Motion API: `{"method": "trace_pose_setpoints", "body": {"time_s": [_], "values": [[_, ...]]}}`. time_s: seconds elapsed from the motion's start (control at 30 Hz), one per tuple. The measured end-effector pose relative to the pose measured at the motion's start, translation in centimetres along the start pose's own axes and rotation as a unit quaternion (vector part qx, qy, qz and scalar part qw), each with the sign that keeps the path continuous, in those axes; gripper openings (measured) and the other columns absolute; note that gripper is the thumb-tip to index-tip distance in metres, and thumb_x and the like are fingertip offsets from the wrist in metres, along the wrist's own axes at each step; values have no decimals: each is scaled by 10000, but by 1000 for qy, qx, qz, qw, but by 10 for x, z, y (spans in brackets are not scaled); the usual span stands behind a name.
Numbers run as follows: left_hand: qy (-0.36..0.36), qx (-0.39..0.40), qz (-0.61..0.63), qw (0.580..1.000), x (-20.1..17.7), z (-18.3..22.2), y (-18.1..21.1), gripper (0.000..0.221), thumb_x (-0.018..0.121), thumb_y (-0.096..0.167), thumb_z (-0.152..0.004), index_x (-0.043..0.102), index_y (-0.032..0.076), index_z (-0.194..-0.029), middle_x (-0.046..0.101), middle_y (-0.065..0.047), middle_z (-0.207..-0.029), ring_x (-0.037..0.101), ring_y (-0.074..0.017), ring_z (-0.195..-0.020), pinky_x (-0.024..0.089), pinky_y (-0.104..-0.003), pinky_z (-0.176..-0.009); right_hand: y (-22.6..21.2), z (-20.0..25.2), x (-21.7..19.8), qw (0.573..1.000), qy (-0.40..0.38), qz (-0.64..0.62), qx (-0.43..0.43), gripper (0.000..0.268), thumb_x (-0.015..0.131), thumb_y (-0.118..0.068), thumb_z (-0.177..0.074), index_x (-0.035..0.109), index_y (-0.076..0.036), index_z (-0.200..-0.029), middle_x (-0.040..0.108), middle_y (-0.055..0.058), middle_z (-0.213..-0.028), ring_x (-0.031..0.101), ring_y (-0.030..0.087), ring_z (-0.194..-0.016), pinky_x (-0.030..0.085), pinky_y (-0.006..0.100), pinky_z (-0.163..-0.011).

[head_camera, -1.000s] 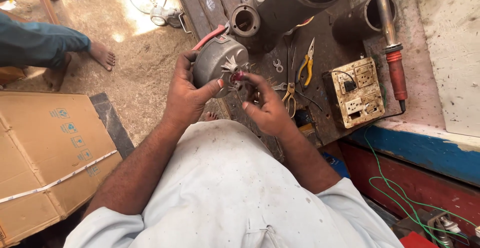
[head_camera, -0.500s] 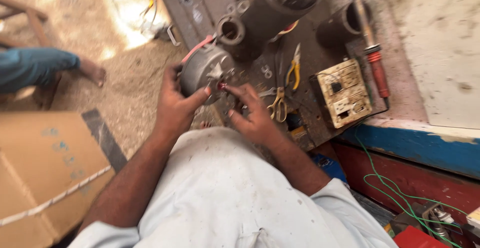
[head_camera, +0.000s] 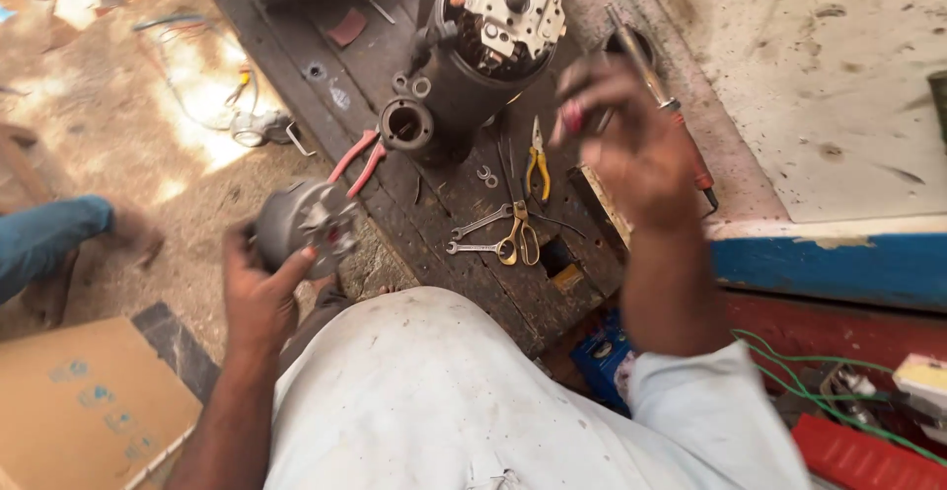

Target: Repairing and reassembling a starter motor on a mechanical workbench using various hand tools.

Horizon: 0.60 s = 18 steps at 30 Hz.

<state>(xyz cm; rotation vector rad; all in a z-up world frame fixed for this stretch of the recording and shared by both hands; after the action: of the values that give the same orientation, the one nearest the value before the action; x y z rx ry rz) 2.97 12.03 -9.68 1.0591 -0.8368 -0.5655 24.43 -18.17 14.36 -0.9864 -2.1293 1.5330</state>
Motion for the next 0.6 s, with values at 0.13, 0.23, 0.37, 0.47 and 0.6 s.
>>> {"method": "trace_pose_setpoints", "body": {"time_s": [0.13,0.23,0.37,0.47,0.6], "values": [[8,14,-34,999,-47,-21,-18,615,748,-22,-868,408,24,-1378,597,-178,-1306,652,-242,-1156,554,-372,-989,-39,-71,-6,974,-11,226,3,252,543,-11,-955,644,-59,-1181,489,138,-1426,573,214,-1153,568,354,-949],[27,25,-72,997,-75,-49,-30,594,746,-41,-887,413,17,-1375,594,-163,-1302,644,-231,-1159,541,-358,-994,-52,-113,12,864,-49,501,-14,241,544,88,-907,685,-6,-1077,520,167,-1420,547,336,-1387,494,473,-1155],[23,11,-40,999,-88,-84,-31,567,745,-55,-892,409,26,-1342,590,-155,-1304,643,-220,-1178,544,-350,-1025,-27,-135,19,832,-106,543,46,244,541,77,-915,698,-41,-1059,469,193,-1496,545,339,-1394,491,460,-1143],[12,0,-29,1000,-90,-105,-34,559,743,-60,-896,404,33,-1331,591,-151,-1303,642,-215,-1186,542,-347,-1035,-25,-140,27,768,-137,624,46,255,579,80,-884,711,-58,-1053,474,196,-1498,518,359,-1389,453,496,-1141],[3,-7,-31,1000,-86,-128,-47,563,740,-62,-902,397,34,-1338,592,-154,-1315,639,-220,-1208,530,-351,-1058,-20,-142,24,731,-146,662,77,265,606,64,-862,723,-96,-1037,488,172,-1504,497,316,-1408,402,516,-1160]]}}
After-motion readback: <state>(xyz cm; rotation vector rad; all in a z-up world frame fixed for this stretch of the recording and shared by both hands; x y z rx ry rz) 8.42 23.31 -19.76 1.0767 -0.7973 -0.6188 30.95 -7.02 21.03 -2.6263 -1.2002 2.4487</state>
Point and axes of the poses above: each hand's wrist, its own z-axis away from the middle knuckle, its own x-axis out of the palm, y = z × x, the point moved 9 cm from there along -z, towards the middle knuckle
